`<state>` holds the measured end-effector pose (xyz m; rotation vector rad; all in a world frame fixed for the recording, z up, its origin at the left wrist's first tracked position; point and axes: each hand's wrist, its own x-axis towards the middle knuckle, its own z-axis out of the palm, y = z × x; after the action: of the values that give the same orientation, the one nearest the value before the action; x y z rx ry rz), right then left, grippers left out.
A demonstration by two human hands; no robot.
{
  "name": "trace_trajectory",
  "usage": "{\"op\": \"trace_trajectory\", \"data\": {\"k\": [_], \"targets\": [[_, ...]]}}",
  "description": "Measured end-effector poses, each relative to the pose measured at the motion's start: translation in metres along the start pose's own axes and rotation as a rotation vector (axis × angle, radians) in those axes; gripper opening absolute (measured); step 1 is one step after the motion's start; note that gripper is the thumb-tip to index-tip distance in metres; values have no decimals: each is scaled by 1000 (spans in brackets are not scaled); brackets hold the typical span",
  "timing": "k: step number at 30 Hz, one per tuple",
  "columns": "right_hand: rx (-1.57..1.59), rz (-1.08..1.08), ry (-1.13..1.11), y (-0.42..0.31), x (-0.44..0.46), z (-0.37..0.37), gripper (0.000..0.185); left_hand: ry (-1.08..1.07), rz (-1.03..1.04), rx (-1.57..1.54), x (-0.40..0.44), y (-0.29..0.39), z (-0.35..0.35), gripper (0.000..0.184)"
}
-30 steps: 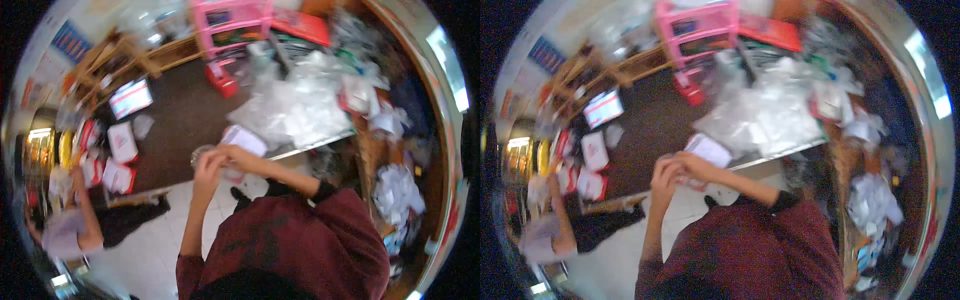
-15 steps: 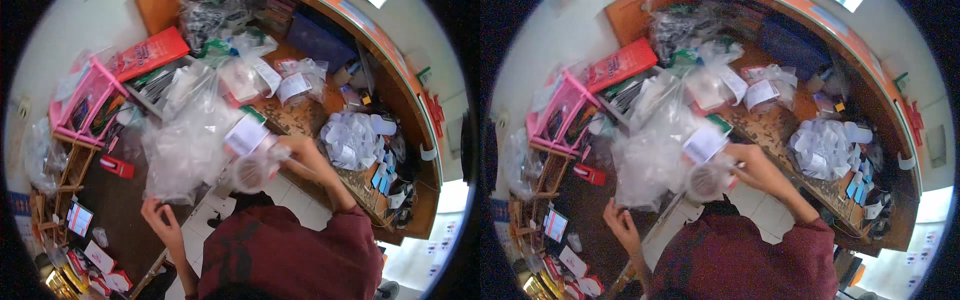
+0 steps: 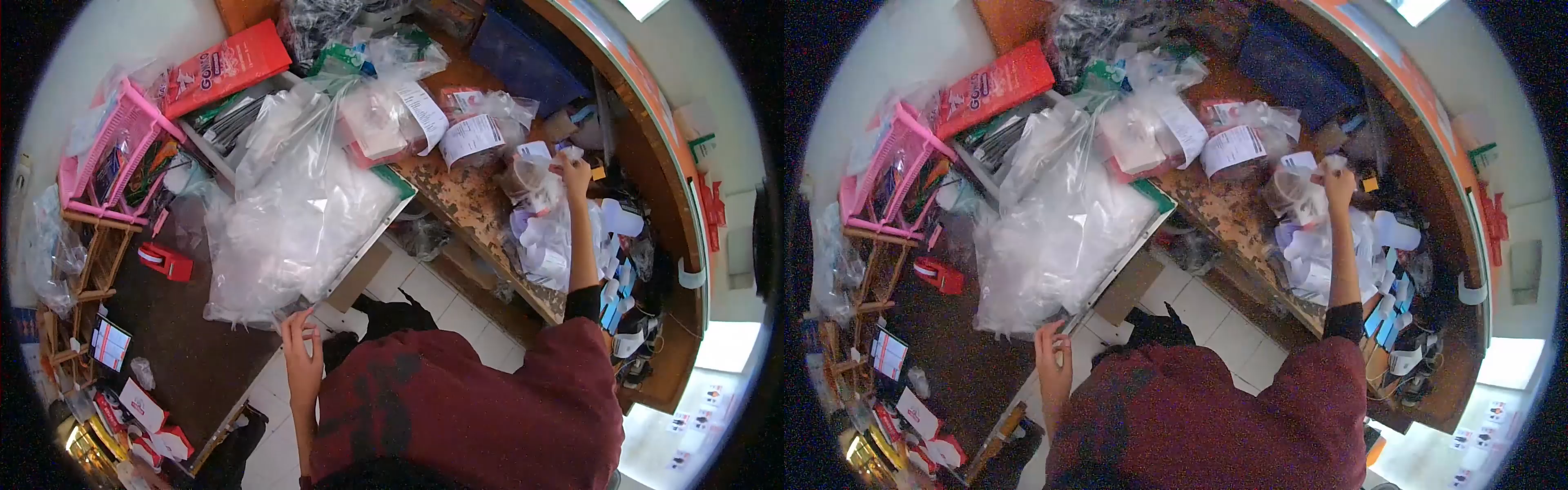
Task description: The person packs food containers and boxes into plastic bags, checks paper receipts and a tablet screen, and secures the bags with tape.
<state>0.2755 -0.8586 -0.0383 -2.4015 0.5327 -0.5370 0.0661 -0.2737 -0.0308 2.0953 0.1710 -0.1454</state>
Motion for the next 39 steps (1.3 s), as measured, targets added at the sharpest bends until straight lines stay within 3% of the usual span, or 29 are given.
{"op": "trace_trajectory", "data": {"k": [2, 4, 6, 8, 10, 12, 14, 15, 16, 21, 24, 26, 27, 28, 29, 31, 32, 33, 34, 35, 37, 39], "targets": [[453, 168, 41, 5, 5, 10, 31, -36, -6, 21, 2, 4, 1, 30], [509, 173, -39, 12, 18, 15, 32, -73, -13, 45, 0, 2, 0, 29], [562, 179, -123, 9, 22, 18, 34, -190, 17, 276, -2, -11, -1, 28], [409, 205, -541, -19, 16, 17, 34, -263, -35, 360, -9, -26, 0, 28], [258, 198, -584, -5, 20, 33, 35, -324, -99, 440, -20, -40, 2, 28], [8, 203, -599, -5, 23, 38, 39, -385, -305, 572, -32, -51, 6, 30], [-464, -406, -448, 11, 24, 40, 59, -301, -284, 466, -42, -66, 10, 32], [-575, -539, -401, 10, 24, 45, 63, -221, -244, 374, -50, -70, 8, 33], [-622, -576, -416, 8, 21, 44, 68, -178, -237, 379, -56, -70, 5, 33], [-893, -309, -724, -48, 0, 26, 89, -38, -424, 447, -79, -92, -6, 32], [-1012, -261, -700, -93, -3, 29, 102, 24, -514, 406, -92, -99, -24, 32], [-806, -463, -448, -78, 9, 73, 99, -45, -614, 241, -104, -107, -49, 37], [-679, -465, -436, -123, -14, 89, 99, -10, -650, 240, -116, -127, -59, 37], [-737, -589, -499, -131, -7, 132, 89, 93, -558, 215, -129, -161, -65, 36], [-380, -1257, -410, -191, -54, 163, 79, 192, -455, 191, -139, -191, -77, 35], [-371, -1238, -534, -246, -141, 233, 65, 391, -374, 317, -158, -241, -132, 36], [-366, -1225, -595, -273, -184, 269, 59, 473, -498, 372, -164, -251, -174, 35], [-310, -1063, -894, -364, -266, 247, 54, 553, -624, 428, -171, -261, -216, 34], [-200, -1055, -975, -396, -322, 259, 55, 724, -539, 539, -183, -286, -253, 33], [-19, -1192, -1099, -428, -370, 275, 56, 886, -447, 653, -198, -312, -290, 33], [219, -1303, -1312, -482, -463, 304, 52, 1006, -565, 694, -222, -340, -359, 32], [295, -1425, -1461, -530, -543, 339, 48, 1163, -615, 792, -257, -422, -406, 35]]}}
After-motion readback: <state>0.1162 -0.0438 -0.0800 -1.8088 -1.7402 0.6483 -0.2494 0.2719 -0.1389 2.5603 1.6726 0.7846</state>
